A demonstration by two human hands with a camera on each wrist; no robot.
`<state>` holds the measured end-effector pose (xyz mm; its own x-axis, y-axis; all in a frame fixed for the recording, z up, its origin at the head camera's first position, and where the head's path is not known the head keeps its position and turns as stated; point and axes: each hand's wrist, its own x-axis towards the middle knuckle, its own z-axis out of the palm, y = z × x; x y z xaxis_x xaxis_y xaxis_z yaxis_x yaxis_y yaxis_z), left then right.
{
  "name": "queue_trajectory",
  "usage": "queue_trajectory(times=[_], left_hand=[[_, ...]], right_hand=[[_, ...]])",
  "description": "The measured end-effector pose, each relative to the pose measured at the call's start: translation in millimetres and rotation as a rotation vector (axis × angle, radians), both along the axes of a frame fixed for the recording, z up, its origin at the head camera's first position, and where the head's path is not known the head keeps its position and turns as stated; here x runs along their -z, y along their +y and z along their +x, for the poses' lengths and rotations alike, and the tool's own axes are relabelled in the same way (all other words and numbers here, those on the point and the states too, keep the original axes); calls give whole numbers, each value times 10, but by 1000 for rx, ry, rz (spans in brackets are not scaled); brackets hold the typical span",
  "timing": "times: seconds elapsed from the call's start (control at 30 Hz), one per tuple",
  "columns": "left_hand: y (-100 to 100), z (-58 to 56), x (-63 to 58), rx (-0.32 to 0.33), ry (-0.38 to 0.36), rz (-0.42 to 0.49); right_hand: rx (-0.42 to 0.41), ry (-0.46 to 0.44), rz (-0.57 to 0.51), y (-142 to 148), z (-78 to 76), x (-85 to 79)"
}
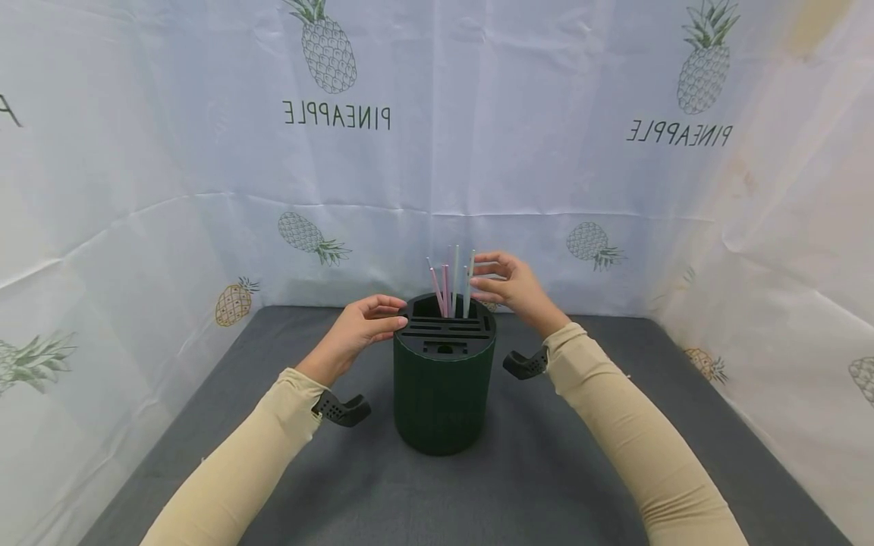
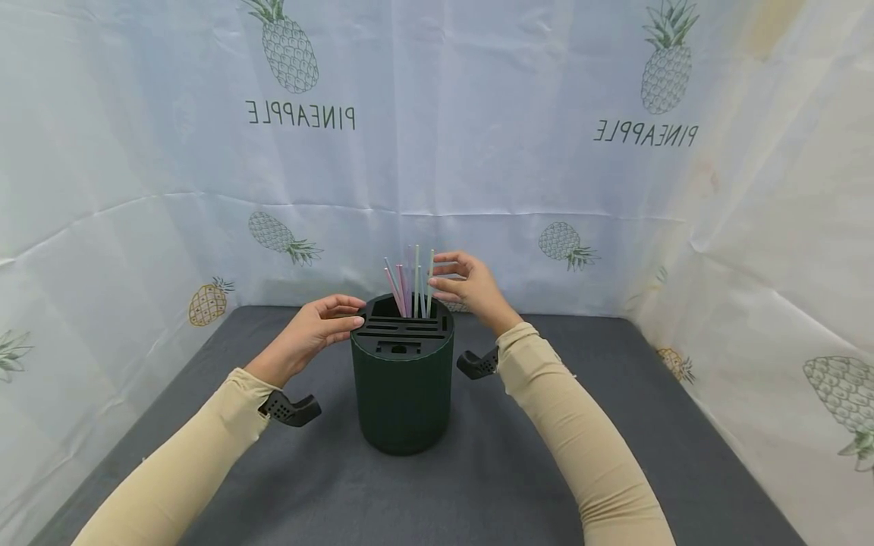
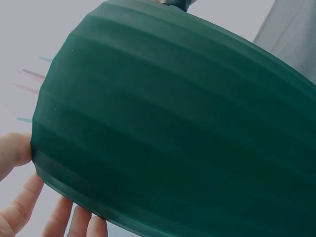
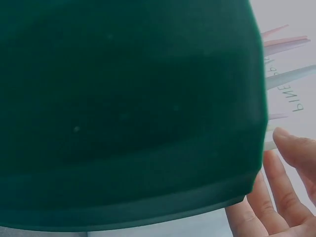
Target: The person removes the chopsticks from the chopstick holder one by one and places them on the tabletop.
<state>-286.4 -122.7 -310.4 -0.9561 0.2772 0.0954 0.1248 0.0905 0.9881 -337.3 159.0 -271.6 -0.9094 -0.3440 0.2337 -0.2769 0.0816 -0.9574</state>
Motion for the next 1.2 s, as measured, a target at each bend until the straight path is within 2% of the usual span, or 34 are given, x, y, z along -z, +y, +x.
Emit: queue_trajectory(times=[1.03,1.2], left_hand=[[-11,-7,-21,6,-42,-10],[-10,-5,-20,7,-45,-14]], right_hand=[[36,28,106,-43,20,-50],[31,21,72,-39,14,-98]])
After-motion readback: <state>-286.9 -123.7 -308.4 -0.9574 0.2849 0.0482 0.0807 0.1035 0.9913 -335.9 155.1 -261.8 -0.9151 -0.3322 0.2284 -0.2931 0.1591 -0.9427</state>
